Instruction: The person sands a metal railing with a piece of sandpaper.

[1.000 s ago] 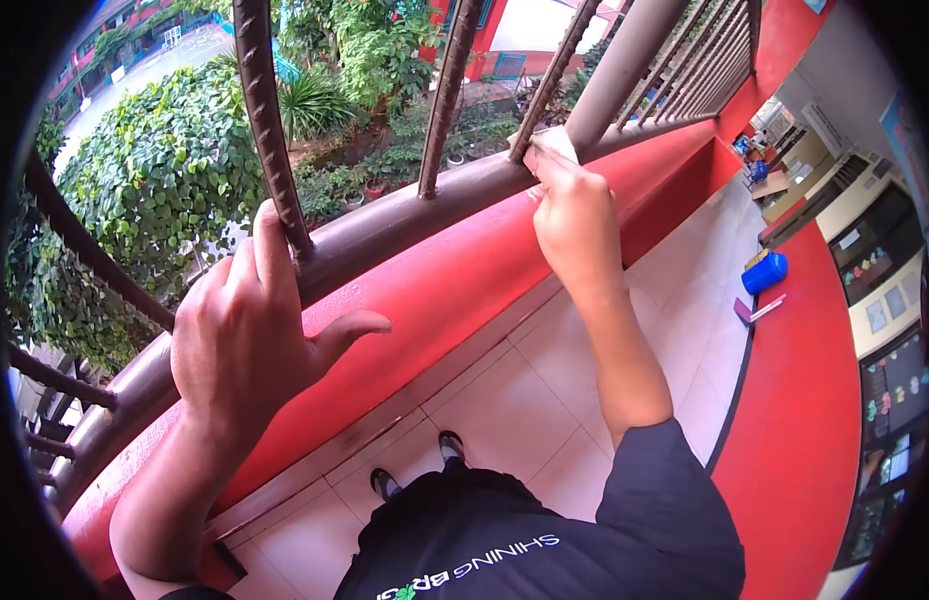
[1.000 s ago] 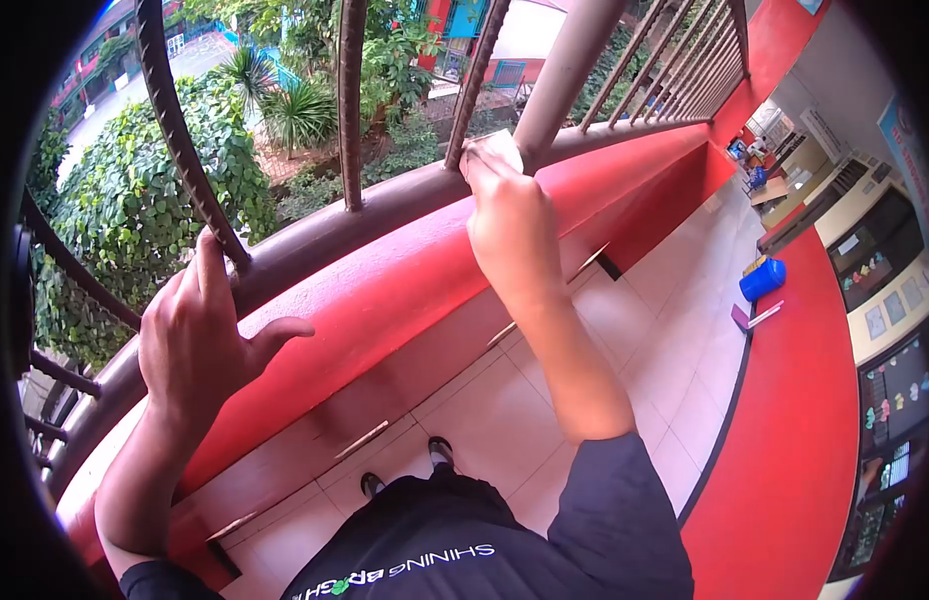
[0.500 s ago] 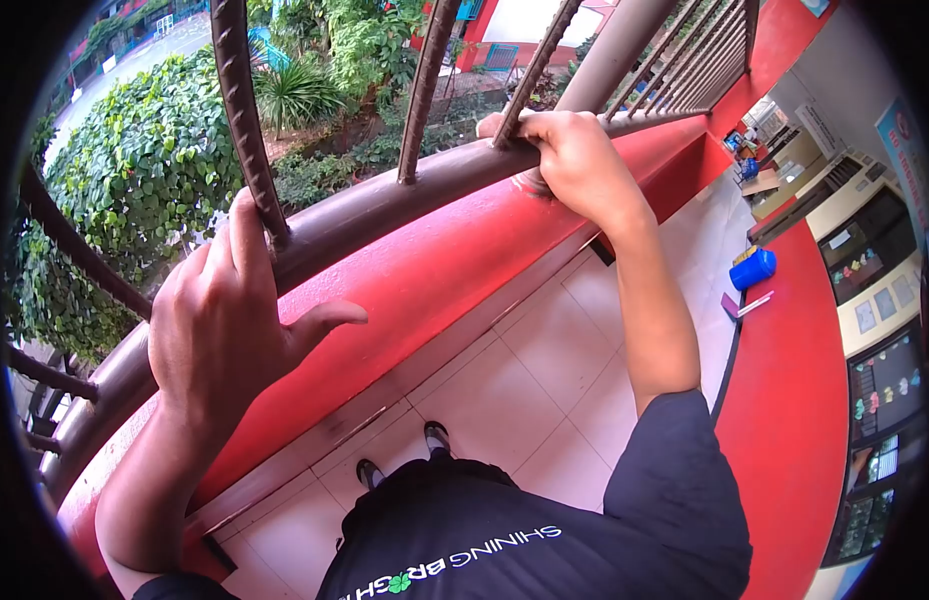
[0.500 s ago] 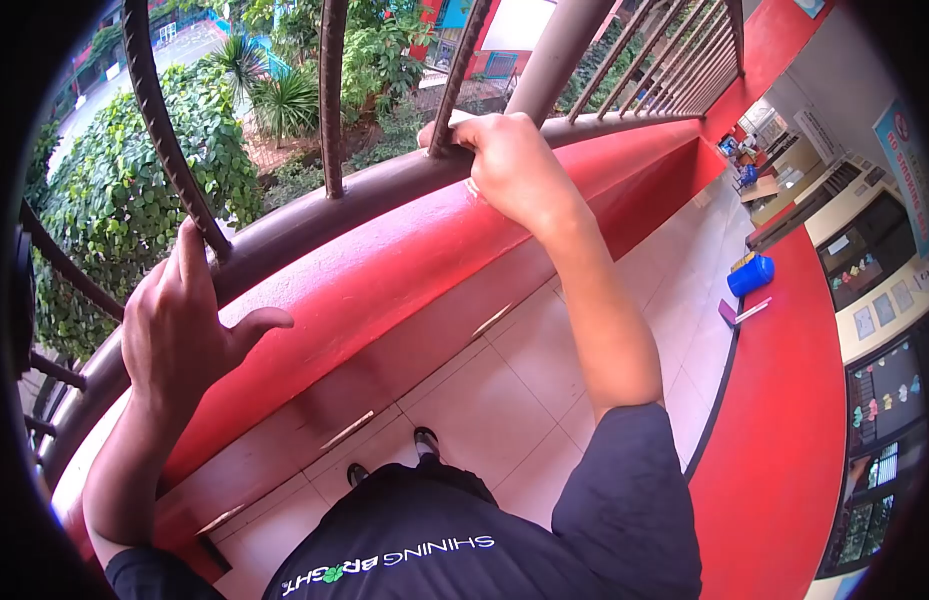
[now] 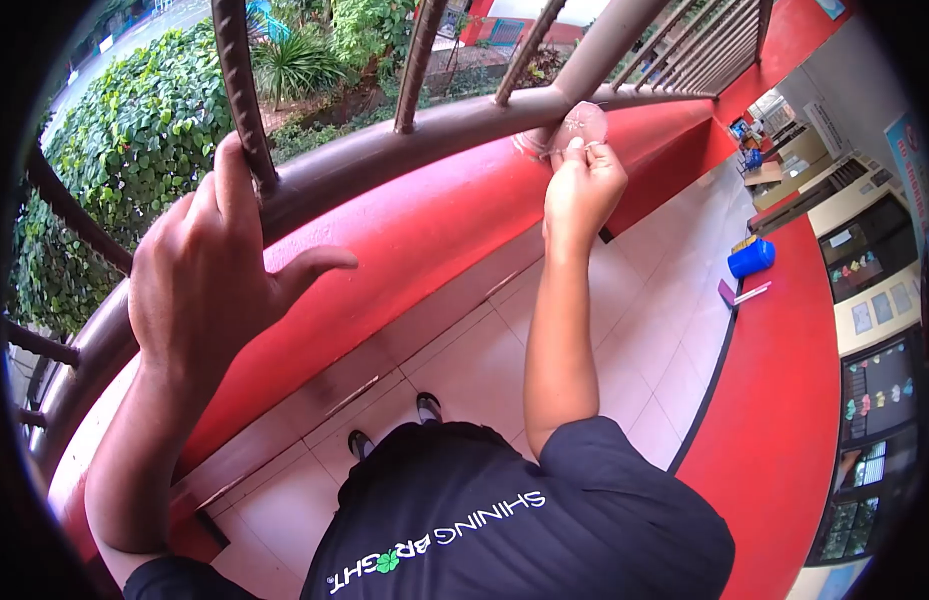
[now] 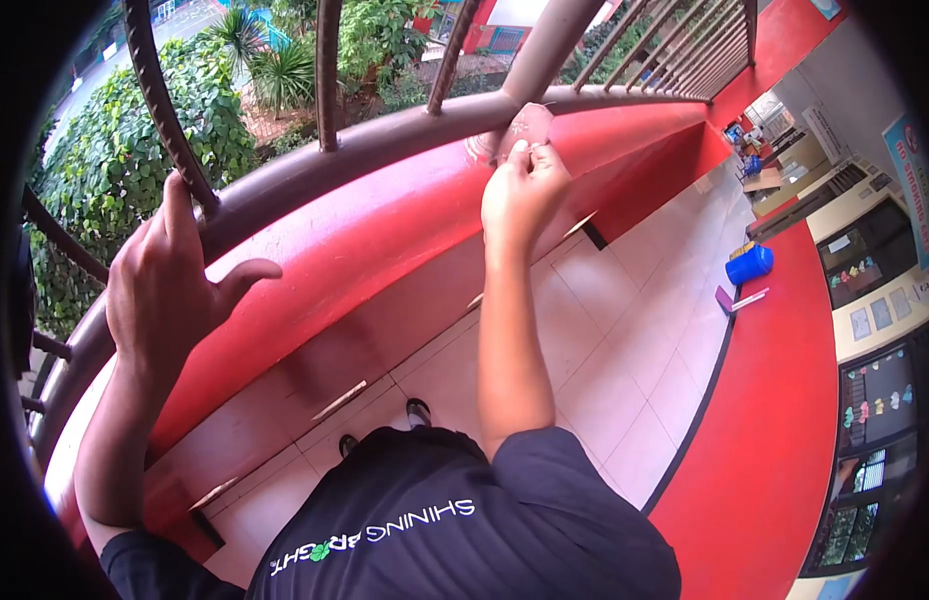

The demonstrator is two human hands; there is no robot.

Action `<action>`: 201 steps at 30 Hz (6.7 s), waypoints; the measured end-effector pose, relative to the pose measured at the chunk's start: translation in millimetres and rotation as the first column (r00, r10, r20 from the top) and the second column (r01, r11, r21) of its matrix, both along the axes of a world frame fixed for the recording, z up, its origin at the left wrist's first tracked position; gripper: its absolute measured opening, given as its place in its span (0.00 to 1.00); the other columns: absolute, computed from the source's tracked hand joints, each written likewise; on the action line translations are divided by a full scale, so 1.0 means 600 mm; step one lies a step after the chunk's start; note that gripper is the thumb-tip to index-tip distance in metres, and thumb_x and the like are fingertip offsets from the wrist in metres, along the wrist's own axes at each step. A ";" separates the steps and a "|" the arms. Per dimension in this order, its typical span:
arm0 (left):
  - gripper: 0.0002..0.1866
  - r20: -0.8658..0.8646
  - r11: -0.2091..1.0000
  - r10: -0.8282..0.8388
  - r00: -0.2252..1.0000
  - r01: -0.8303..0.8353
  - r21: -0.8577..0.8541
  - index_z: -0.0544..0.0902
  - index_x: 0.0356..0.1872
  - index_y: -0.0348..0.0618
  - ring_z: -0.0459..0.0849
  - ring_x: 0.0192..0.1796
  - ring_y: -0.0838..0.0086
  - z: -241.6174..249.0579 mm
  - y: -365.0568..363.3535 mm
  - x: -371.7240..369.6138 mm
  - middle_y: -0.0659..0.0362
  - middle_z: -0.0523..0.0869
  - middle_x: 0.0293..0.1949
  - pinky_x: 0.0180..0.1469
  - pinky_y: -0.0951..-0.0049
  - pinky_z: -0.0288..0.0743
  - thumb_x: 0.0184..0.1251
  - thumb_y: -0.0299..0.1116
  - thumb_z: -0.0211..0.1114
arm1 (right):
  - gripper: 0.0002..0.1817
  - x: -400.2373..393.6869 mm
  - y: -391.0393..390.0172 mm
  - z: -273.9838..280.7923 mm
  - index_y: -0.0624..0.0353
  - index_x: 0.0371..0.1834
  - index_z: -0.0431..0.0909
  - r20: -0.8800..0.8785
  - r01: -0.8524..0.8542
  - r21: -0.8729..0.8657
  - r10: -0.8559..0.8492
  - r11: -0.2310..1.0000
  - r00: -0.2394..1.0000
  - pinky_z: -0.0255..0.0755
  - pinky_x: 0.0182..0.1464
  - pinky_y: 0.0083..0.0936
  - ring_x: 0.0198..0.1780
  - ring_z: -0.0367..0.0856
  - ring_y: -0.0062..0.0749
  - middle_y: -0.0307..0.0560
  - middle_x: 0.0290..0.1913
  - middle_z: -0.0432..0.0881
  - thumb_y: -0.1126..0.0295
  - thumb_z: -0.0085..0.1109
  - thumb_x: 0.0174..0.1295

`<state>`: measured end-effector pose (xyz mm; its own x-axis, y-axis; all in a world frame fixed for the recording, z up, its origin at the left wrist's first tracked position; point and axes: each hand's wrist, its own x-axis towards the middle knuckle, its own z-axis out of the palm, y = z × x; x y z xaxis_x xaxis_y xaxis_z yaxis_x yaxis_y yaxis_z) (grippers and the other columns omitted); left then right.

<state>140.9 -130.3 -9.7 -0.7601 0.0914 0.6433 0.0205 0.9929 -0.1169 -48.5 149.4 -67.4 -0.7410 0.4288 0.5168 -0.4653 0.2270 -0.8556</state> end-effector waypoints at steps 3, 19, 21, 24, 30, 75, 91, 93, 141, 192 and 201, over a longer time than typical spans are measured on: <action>0.62 0.060 1.000 0.025 0.998 -0.025 0.010 0.72 0.64 0.21 0.92 0.34 0.55 0.000 0.000 0.001 0.47 0.86 0.30 0.35 0.59 0.86 0.52 0.81 0.65 | 0.11 0.010 -0.022 0.014 0.75 0.46 0.80 -0.062 -0.175 -0.524 0.167 0.834 0.984 0.86 0.51 0.37 0.44 0.88 0.35 0.53 0.45 0.86 0.83 0.45 0.77; 0.49 0.051 1.000 0.006 0.999 -0.007 0.015 0.74 0.51 0.32 0.93 0.30 0.53 0.015 0.008 0.012 0.48 0.87 0.24 0.30 0.56 0.87 0.61 0.79 0.62 | 0.21 0.098 -0.178 -0.014 0.68 0.69 0.80 -0.071 -0.016 -0.098 0.009 0.995 0.997 0.74 0.34 0.33 0.29 0.82 0.31 0.53 0.37 0.91 0.76 0.52 0.77; 0.49 0.045 1.000 0.000 0.999 -0.001 0.020 0.74 0.50 0.32 0.93 0.30 0.54 0.014 0.007 0.014 0.48 0.87 0.24 0.29 0.57 0.87 0.61 0.79 0.61 | 0.19 0.097 -0.179 0.003 0.68 0.67 0.82 -0.064 -0.083 -0.279 0.068 0.957 0.996 0.73 0.32 0.31 0.29 0.81 0.28 0.50 0.36 0.91 0.76 0.52 0.77; 0.48 0.057 0.999 -0.014 0.998 0.013 0.030 0.74 0.47 0.33 0.93 0.29 0.54 0.017 0.006 0.018 0.49 0.87 0.23 0.29 0.57 0.88 0.62 0.80 0.60 | 0.14 0.095 -0.179 0.034 0.69 0.52 0.88 -0.051 -0.136 -0.591 0.131 0.795 0.990 0.71 0.29 0.30 0.27 0.80 0.24 0.48 0.36 0.90 0.77 0.52 0.77; 0.47 -0.035 0.996 -0.091 0.995 0.092 0.021 0.75 0.42 0.34 0.93 0.28 0.55 0.008 -0.008 0.015 0.48 0.88 0.23 0.27 0.59 0.88 0.61 0.81 0.60 | 0.21 0.172 -0.195 0.008 0.64 0.61 0.87 -0.353 0.169 0.073 -0.133 0.983 0.926 0.83 0.55 0.35 0.55 0.92 0.50 0.64 0.57 0.89 0.86 0.50 0.71; 0.47 0.004 0.996 0.065 0.998 -0.065 -0.057 0.75 0.42 0.35 0.92 0.25 0.60 0.010 0.013 0.010 0.53 0.84 0.19 0.26 0.63 0.88 0.60 0.81 0.61 | 0.17 -0.017 0.041 0.027 0.64 0.54 0.91 -0.093 0.186 0.323 -0.164 0.928 0.982 0.81 0.38 0.33 0.33 0.92 0.38 0.64 0.35 0.91 0.79 0.63 0.63; 0.15 0.032 0.745 -0.209 0.977 0.138 0.652 0.80 0.40 0.38 0.85 0.44 0.54 -0.265 0.342 0.193 0.50 0.87 0.37 0.50 0.56 0.78 0.69 0.40 0.73 | 0.34 0.473 0.331 -0.406 0.54 0.83 0.59 0.630 -0.207 -0.678 0.703 0.705 0.331 0.85 0.55 0.45 0.59 0.85 0.41 0.51 0.65 0.80 0.75 0.56 0.75; 0.27 0.307 0.392 -0.384 0.871 -0.148 0.908 0.85 0.49 0.31 0.91 0.51 0.52 -0.370 0.423 0.230 0.42 0.91 0.46 0.55 0.55 0.82 0.72 0.52 0.72 | 0.35 0.517 0.356 -0.401 0.54 0.84 0.58 0.610 -0.369 -0.648 0.744 0.666 0.271 0.84 0.57 0.36 0.57 0.86 0.36 0.51 0.62 0.82 0.79 0.56 0.75; 0.18 -0.198 -0.426 -0.380 0.904 0.019 0.904 0.82 0.59 0.32 0.91 0.51 0.72 -0.332 0.416 0.232 0.52 0.91 0.49 0.57 0.70 0.89 0.72 0.23 0.74 | 0.27 0.476 0.165 -0.241 0.56 0.74 0.69 -0.021 -0.465 -0.866 0.916 0.183 0.400 0.76 0.58 0.24 0.55 0.84 0.26 0.41 0.57 0.84 0.71 0.65 0.75; 0.32 -0.183 0.946 0.309 0.933 -0.282 0.159 0.79 0.70 0.54 0.85 0.63 0.56 -0.049 -0.023 0.095 0.57 0.88 0.59 0.73 0.54 0.67 0.66 0.44 0.78 | 0.04 0.027 -0.052 0.010 0.64 0.42 0.86 -0.325 0.048 0.395 0.091 0.917 0.941 0.83 0.42 0.33 0.38 0.92 0.41 0.53 0.36 0.91 0.80 0.69 0.66; 0.32 -0.148 0.945 0.311 0.939 -0.290 0.149 0.80 0.69 0.54 0.84 0.63 0.56 -0.048 -0.019 0.099 0.55 0.88 0.59 0.73 0.53 0.66 0.66 0.48 0.77 | 0.02 0.017 -0.038 0.031 0.63 0.41 0.86 -0.143 -0.058 0.203 0.088 0.978 0.986 0.78 0.36 0.30 0.30 0.86 0.33 0.52 0.31 0.88 0.80 0.68 0.67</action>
<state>200.1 -141.5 -38.6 -0.6201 -0.2124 0.7552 -0.2904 0.9564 0.0306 -38.0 126.5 -48.7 -0.6741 0.2549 0.6933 -0.6064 0.3449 -0.7165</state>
